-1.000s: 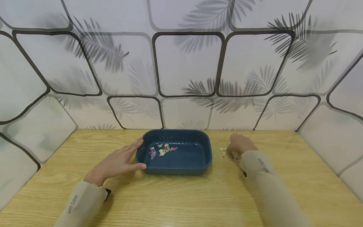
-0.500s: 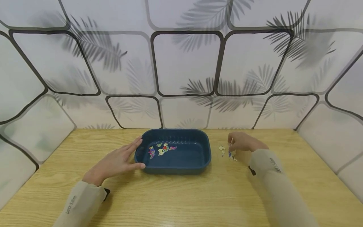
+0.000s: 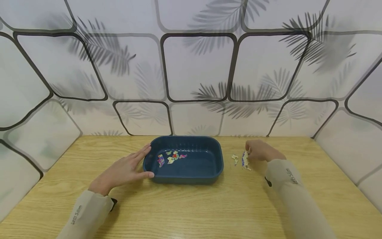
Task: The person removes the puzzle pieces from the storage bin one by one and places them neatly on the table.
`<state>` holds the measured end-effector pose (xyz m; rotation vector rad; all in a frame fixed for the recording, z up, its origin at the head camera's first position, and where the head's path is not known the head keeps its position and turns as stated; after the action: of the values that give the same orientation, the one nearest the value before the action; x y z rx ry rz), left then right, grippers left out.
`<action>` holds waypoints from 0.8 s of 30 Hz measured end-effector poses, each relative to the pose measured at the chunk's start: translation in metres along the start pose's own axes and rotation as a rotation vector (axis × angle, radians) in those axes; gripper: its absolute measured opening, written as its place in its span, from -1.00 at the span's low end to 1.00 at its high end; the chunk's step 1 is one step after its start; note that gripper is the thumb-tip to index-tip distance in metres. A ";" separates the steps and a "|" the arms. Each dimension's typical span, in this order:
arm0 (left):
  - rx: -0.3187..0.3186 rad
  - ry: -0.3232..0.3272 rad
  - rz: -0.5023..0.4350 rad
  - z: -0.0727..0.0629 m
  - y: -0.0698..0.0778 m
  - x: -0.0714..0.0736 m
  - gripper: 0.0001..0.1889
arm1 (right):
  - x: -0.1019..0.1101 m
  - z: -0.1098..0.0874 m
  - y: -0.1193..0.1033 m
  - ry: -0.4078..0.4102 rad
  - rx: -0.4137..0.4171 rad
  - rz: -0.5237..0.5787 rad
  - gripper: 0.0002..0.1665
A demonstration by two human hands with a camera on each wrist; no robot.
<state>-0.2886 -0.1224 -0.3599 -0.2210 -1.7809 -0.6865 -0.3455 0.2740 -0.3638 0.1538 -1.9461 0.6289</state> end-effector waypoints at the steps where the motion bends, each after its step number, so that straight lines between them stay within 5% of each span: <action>1: 0.002 0.000 -0.001 0.000 0.000 0.000 0.06 | -0.001 0.001 -0.001 -0.006 0.012 0.007 -0.66; 15: 0.010 0.000 -0.007 -0.001 -0.001 -0.001 0.05 | 0.018 0.002 -0.012 0.045 0.065 0.007 -0.62; 24: 0.005 0.008 -0.001 -0.001 -0.001 0.000 0.06 | 0.040 0.007 -0.050 0.121 0.148 -0.025 -0.60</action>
<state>-0.2880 -0.1233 -0.3603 -0.2142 -1.7747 -0.6825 -0.3504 0.2349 -0.3126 0.2270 -1.7794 0.7484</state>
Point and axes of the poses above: each hand's wrist, its own z-axis towards the middle knuckle, its own x-axis out of the back of the hand, y = z × x, the point moved 9 cm from there along z, towards the middle knuckle, and after that the axes turned 12 degrees about -y, right-handed, at the moved point
